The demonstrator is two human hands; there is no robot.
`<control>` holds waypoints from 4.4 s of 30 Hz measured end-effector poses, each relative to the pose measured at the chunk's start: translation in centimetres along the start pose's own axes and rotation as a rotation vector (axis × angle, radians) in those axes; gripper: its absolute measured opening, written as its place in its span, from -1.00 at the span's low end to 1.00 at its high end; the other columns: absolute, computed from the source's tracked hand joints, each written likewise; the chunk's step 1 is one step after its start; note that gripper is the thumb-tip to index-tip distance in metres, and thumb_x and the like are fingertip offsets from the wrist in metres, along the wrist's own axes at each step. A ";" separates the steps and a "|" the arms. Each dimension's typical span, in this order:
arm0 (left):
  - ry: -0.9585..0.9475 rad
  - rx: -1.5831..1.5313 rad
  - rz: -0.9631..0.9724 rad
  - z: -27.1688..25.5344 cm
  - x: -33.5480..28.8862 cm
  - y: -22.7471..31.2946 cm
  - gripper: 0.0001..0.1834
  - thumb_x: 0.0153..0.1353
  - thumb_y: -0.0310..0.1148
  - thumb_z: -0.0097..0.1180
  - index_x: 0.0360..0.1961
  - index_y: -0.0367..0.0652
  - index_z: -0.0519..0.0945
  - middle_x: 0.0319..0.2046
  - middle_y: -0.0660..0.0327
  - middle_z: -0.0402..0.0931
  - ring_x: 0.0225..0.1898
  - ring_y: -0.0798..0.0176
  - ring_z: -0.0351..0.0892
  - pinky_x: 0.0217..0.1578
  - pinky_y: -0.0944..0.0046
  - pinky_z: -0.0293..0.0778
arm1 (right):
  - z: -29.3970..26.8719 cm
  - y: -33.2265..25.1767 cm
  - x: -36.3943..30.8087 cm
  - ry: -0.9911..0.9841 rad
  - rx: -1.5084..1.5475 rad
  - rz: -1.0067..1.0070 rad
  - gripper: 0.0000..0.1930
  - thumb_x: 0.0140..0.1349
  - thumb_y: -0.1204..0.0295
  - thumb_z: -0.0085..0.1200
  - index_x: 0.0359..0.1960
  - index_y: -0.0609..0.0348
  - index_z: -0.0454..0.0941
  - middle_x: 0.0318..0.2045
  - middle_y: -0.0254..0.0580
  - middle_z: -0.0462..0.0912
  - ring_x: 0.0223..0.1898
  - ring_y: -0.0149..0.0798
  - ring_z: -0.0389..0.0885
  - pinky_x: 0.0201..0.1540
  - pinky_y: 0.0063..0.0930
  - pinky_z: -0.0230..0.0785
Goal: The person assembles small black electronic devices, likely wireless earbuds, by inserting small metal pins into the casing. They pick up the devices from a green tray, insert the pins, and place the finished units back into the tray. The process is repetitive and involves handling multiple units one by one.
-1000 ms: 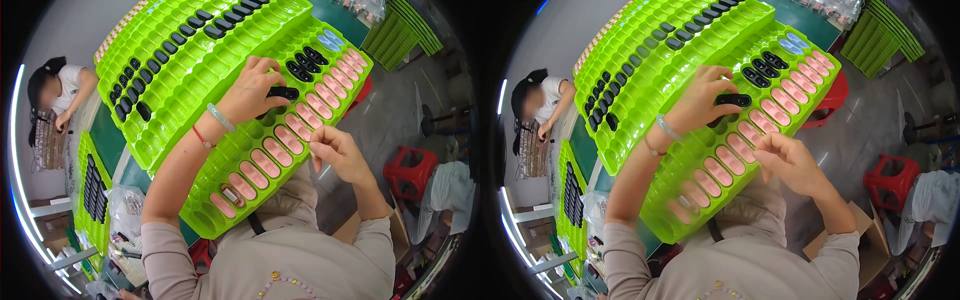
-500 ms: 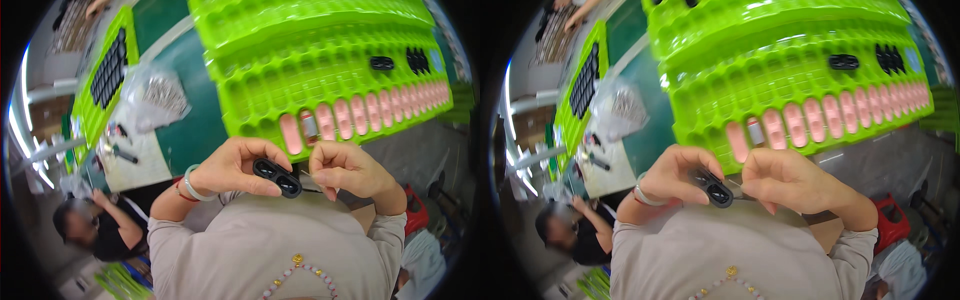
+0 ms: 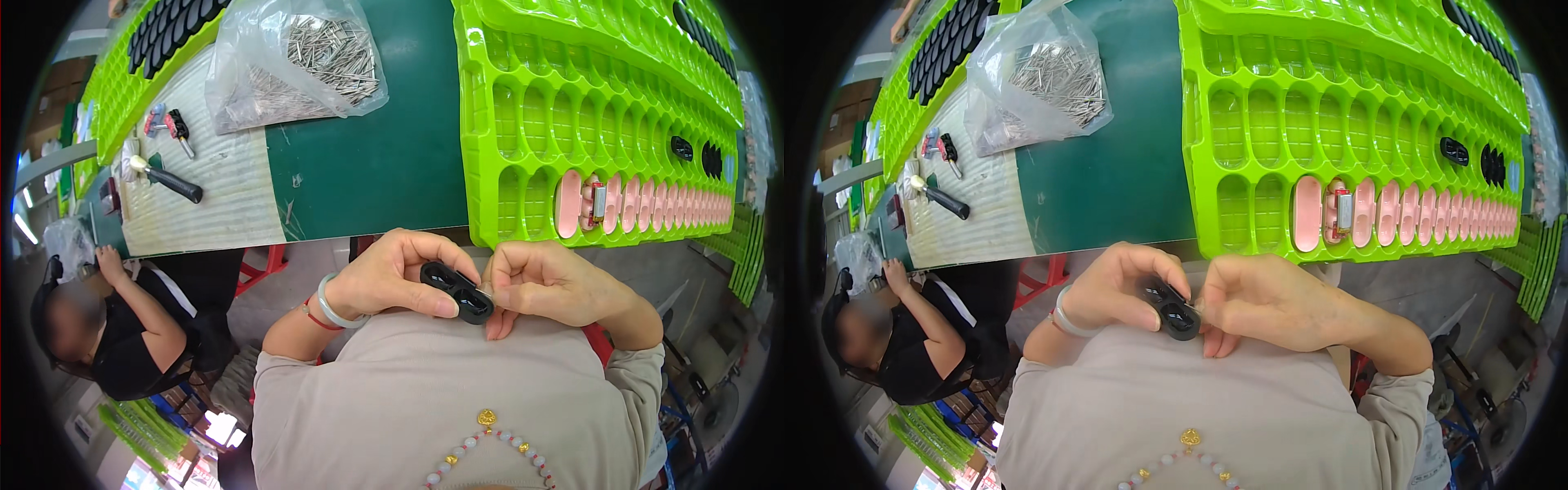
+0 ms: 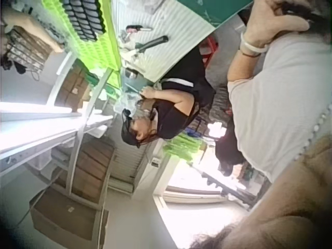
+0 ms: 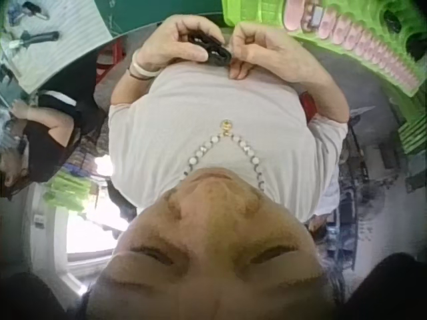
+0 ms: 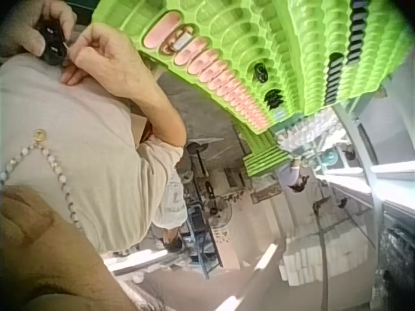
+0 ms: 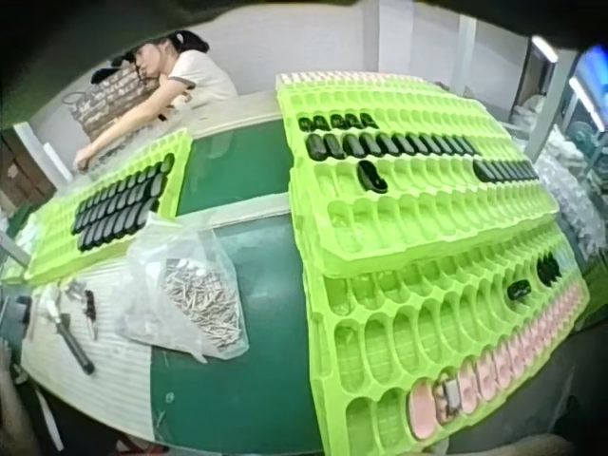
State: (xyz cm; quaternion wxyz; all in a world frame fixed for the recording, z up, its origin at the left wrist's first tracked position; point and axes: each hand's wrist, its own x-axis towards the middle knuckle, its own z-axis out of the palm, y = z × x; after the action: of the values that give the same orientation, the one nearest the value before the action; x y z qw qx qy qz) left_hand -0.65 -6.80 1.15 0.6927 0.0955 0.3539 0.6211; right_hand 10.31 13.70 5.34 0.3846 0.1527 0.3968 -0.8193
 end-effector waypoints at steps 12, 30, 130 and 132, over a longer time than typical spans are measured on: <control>-0.054 -0.018 0.026 -0.5 -0.2 -0.3 -0.65 -0.08 -0.60 0.27 -0.20 -0.32 0.52 -0.27 0.22 0.54 -0.26 0.45 0.53 -0.25 0.49 0.48 | 0.5 0.5 0.4 0.009 -0.017 -0.002 -0.82 0.29 0.40 -0.14 -0.34 0.30 0.32 -0.41 -0.09 0.54 -0.35 -0.29 0.60 -0.27 -0.48 0.50; 0.159 0.628 0.168 1.9 -0.1 0.5 -0.67 -0.25 -0.51 0.42 -0.38 -0.25 0.60 -0.40 0.21 0.57 -0.38 0.39 0.51 -0.36 0.43 0.40 | 1.2 0.7 -0.4 0.319 -0.826 -0.279 -0.88 0.11 0.52 0.06 -0.35 0.28 0.42 -0.45 -0.07 0.52 -0.40 -0.13 0.54 -0.37 -0.41 0.38; 0.351 0.506 0.363 4.3 2.1 0.7 -0.61 -0.13 -0.54 0.36 -0.20 -0.29 0.55 -0.24 0.14 0.53 -0.21 0.38 0.53 -0.18 0.41 0.47 | 0.7 3.9 -1.3 0.461 -0.091 -0.794 -0.48 0.05 0.55 0.18 0.08 0.34 0.29 0.03 -0.15 0.33 -0.12 -0.36 0.48 -0.08 -0.51 0.35; 0.341 0.552 0.495 5.6 3.3 2.2 -0.60 -0.13 -0.56 0.35 -0.19 -0.31 0.55 -0.22 0.15 0.48 -0.19 0.37 0.51 -0.15 0.40 0.44 | 0.0 3.2 -0.9 0.380 -0.105 -0.896 -0.43 0.04 0.53 0.20 0.10 0.33 0.24 0.04 -0.17 0.30 -0.04 -0.33 0.41 0.02 -0.47 0.27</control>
State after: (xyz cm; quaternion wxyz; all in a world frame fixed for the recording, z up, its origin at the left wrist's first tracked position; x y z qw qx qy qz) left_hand 0.92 -1.53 5.29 0.4019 0.2560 0.5833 0.6578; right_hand 13.33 12.94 4.16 -0.0780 0.0939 0.5276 -0.8407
